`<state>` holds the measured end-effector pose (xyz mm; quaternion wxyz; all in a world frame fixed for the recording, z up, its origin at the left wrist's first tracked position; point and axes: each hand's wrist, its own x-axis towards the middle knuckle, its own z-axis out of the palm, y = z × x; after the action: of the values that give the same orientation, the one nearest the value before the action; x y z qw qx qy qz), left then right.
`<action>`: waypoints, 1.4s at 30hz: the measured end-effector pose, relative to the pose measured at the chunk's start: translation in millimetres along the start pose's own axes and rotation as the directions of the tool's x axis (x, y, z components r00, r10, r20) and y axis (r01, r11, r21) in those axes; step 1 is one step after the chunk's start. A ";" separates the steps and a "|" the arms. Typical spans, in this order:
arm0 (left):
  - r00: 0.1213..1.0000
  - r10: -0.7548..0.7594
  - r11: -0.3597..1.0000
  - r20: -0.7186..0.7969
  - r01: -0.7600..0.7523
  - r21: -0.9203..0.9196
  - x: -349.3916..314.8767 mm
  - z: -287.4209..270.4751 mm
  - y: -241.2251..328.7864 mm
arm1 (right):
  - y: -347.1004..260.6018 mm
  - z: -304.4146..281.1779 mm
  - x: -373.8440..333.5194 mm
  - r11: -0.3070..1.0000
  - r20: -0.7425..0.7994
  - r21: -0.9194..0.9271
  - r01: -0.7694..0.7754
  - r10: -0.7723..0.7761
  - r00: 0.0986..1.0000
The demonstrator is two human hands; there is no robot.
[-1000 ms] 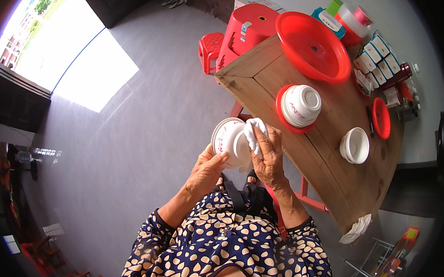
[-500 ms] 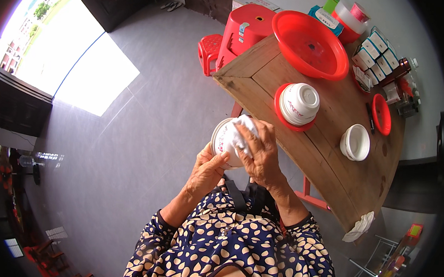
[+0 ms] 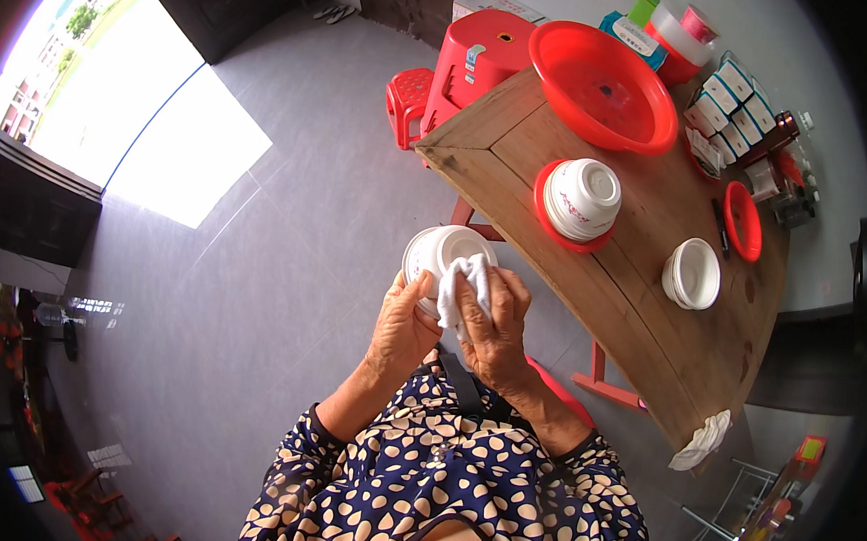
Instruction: The person wipes the interior and exterior of several small white bowls with a white cloth. They handle the bowls one at a time, rotating them to clean all surfaces, and place the cleaned bowls into a stack on the table.
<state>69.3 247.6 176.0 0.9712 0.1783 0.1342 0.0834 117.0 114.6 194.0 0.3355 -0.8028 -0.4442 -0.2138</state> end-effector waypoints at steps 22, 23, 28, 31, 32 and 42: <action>0.999 0.021 0.987 0.043 -0.027 0.156 -7.4 -0.5 4.8 | 1.1 2.4 14.8 0.997 -0.006 0.071 0.009 -0.009 1.000; 0.999 0.012 0.987 0.038 -0.018 0.159 -8.4 0.2 3.5 | 0.8 1.3 11.7 0.998 -0.012 0.049 0.028 -0.028 1.000; 0.975 -0.053 0.981 0.218 0.010 0.196 -12.7 -3.3 3.4 | 6.7 -14.1 34.8 0.991 0.081 0.106 0.076 -0.085 0.993; 0.972 -0.128 0.932 0.199 0.049 0.360 -17.0 4.7 6.8 | 15.5 -17.2 44.8 0.980 0.185 0.198 0.022 -0.060 0.981; 0.972 -0.137 0.913 0.194 0.048 0.405 -17.8 2.8 6.5 | 18.6 -19.1 47.8 0.977 0.232 0.214 -0.004 -0.047 0.972; 0.982 -0.147 0.922 0.117 0.094 0.375 -21.5 6.8 11.0 | 52.0 -10.6 34.0 0.394 0.471 0.698 -0.599 0.378 0.797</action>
<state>49.6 251.0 191.1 0.9309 0.3540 0.0884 -0.0162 178.5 106.5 204.9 0.6606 -0.6641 -0.2690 0.2242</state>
